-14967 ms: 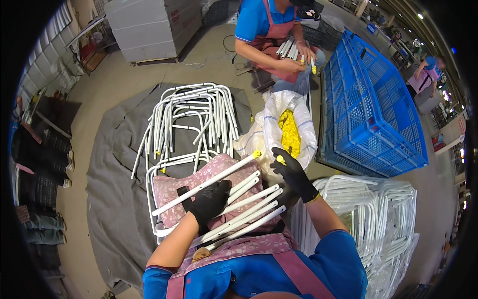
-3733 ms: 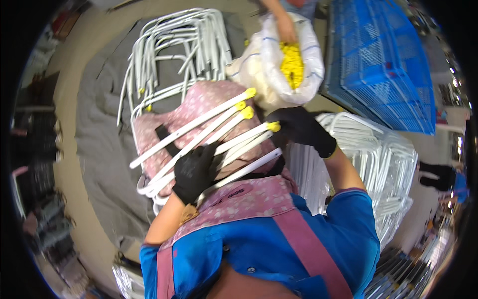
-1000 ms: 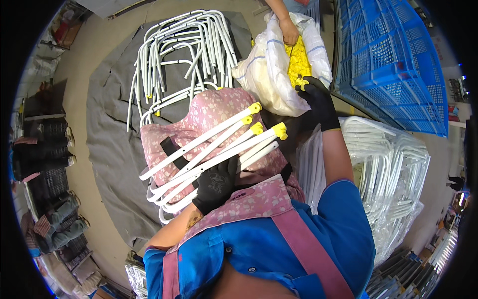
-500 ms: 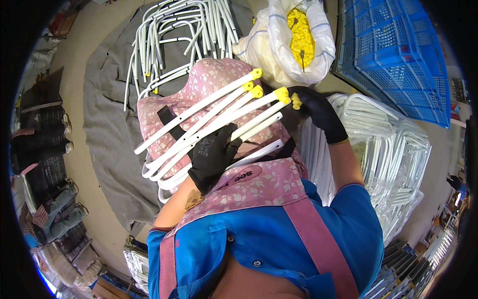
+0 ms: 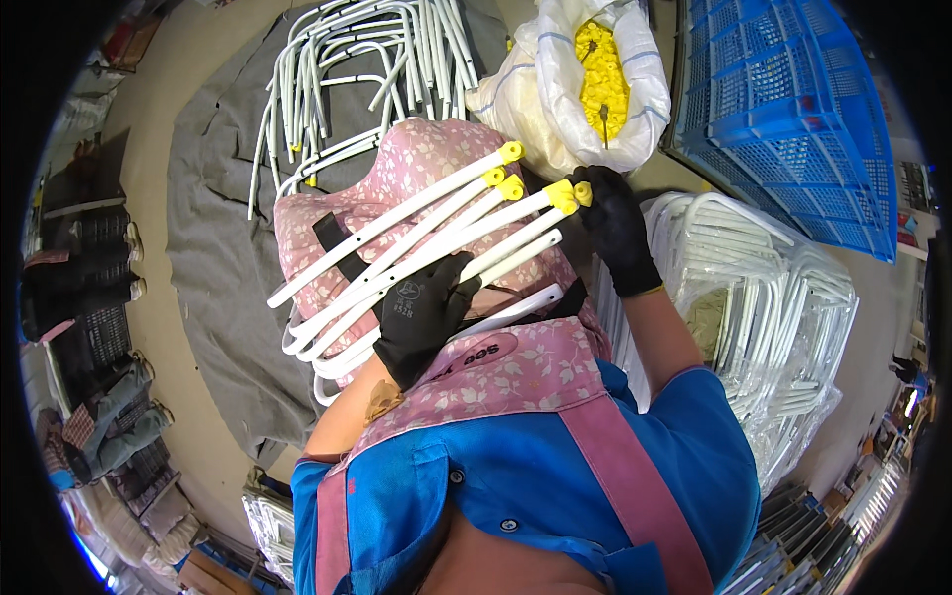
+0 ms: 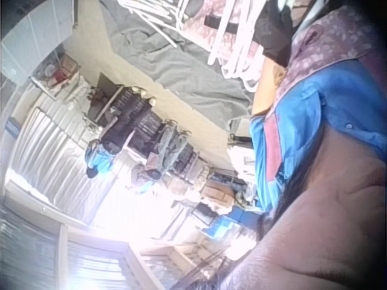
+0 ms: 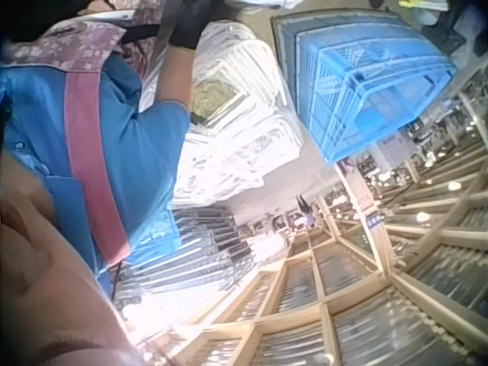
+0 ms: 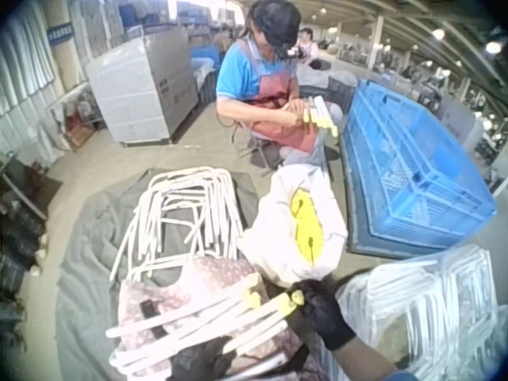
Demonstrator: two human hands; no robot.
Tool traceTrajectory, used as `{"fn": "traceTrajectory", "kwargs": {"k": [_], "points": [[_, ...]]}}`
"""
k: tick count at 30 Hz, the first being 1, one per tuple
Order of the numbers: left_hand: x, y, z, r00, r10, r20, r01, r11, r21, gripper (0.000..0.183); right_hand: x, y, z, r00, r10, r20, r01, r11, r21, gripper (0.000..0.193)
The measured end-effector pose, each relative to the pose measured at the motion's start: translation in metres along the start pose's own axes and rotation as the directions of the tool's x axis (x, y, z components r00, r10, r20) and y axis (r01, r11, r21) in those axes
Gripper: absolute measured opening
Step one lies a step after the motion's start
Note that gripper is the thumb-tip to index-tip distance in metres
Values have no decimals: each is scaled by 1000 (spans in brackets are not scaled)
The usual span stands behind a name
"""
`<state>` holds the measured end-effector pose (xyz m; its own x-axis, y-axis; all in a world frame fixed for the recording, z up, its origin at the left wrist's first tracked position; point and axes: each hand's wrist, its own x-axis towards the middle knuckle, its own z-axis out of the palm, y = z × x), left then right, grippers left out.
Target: The person attaches yellow plastic caps to the ends of white metal frame legs while seated on the floor. They repeatedly pick up frames, insert caps, and place the finished frames into a blue crate.
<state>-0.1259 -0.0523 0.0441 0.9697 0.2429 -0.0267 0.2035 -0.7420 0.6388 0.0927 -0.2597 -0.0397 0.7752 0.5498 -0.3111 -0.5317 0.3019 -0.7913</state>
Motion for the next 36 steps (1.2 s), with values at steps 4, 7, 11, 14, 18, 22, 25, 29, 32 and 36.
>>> {"fn": "traceTrajectory", "kwargs": {"k": [4,7,11,14,18,22,25,29,32,36], "points": [[0,0,1,1000,6,-13,-6,1000,2,30,3,8,9,991,-130,32,127,987,94,25],[0,0,2,1000,-18,-19,18,1000,-22,30,5,17,12,992,-105,70,81,956,280,25],[-3,-3,5,1000,-13,-28,12,1000,-17,29,-1,25,9,983,-183,19,172,950,262,21],[-5,-5,5,998,-49,35,50,998,-43,31,-7,26,6,900,-412,142,436,856,-278,20],[-6,-5,5,999,20,-35,-21,999,-47,27,-8,22,12,733,-569,372,588,256,-767,16],[-6,-10,3,997,10,79,-5,998,-70,28,3,15,26,988,-122,97,127,990,-56,15],[-7,-12,3,997,52,51,-49,997,-62,29,6,-2,24,975,113,189,-133,987,95,15],[-10,-12,3,997,48,61,-45,998,-36,33,10,-29,4,781,-88,619,589,433,-682,23],[-13,-11,0,997,58,50,-56,997,-45,34,17,-37,-11,816,185,548,201,798,-569,23],[-16,-9,-7,997,44,63,-40,997,-62,35,24,-41,-20,694,260,671,217,813,-540,18]]}}
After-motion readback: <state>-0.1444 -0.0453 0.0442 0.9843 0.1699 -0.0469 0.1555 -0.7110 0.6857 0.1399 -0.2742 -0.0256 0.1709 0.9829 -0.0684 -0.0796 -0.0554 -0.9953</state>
